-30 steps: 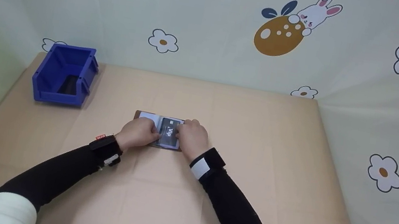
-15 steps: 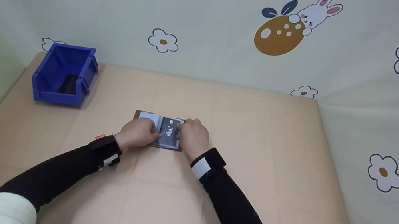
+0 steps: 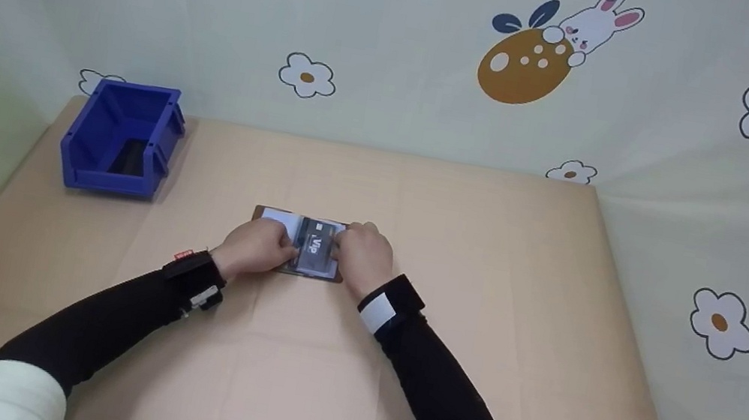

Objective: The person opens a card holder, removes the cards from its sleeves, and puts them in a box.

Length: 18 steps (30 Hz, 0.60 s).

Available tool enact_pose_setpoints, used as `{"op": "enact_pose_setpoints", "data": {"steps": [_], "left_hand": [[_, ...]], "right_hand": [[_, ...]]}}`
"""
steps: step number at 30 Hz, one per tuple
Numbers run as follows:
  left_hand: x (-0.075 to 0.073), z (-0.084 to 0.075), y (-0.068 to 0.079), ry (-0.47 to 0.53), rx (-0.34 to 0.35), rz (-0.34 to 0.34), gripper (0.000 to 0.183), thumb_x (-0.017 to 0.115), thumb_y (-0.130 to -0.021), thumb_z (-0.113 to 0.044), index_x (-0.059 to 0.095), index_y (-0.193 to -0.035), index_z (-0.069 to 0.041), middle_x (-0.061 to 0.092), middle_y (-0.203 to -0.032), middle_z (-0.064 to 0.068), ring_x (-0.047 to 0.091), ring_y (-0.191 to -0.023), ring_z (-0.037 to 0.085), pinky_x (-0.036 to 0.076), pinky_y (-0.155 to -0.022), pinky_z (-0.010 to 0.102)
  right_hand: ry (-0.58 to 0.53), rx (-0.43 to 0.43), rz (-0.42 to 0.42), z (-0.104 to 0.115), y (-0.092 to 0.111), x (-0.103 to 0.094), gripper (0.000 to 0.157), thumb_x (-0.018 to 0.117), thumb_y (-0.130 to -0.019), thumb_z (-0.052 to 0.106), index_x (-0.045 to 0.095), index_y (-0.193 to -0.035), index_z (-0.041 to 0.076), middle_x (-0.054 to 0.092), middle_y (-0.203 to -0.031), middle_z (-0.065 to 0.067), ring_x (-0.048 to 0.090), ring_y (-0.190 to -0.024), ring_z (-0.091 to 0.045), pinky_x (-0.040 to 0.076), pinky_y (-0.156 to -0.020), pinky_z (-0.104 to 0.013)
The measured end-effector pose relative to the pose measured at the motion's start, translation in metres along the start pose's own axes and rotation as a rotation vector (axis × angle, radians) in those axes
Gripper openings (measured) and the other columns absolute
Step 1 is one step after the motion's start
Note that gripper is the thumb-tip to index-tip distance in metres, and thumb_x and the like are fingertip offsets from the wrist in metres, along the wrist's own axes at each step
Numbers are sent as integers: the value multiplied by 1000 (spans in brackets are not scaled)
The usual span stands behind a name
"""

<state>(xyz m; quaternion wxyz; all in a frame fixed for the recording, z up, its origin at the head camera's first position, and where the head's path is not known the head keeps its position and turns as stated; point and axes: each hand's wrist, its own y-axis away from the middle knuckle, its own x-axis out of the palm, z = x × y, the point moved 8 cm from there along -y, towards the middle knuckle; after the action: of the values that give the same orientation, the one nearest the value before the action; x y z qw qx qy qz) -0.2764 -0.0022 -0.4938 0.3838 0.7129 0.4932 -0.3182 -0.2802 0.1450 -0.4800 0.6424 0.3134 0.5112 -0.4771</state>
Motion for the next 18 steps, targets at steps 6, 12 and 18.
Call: {"op": "enact_pose_setpoints", "data": {"steps": [6,12,18], "left_hand": [[-6,5,2,6,18,-11,32,64,-87,-19,47,-60,-16,55,-68,2,49,-57,18,37,-52,32],[-11,11,4,34,40,-24,34,62,-86,-18,43,-58,-17,48,-60,-1,45,-54,16,35,-52,31],[-15,16,6,64,50,-15,37,63,-86,-20,42,-56,-18,42,-56,-5,43,-53,15,33,-53,30]], "right_hand": [[22,-8,-2,1,1,0,22,78,-83,15,78,-104,7,69,-92,-9,60,-85,-26,51,-75,-40],[24,-18,-12,3,2,-3,22,78,-83,12,78,-104,7,69,-92,-9,60,-85,-27,51,-74,-40],[34,-25,-14,3,2,-3,21,77,-84,13,77,-105,7,69,-91,-10,61,-84,-28,51,-73,-40]]}}
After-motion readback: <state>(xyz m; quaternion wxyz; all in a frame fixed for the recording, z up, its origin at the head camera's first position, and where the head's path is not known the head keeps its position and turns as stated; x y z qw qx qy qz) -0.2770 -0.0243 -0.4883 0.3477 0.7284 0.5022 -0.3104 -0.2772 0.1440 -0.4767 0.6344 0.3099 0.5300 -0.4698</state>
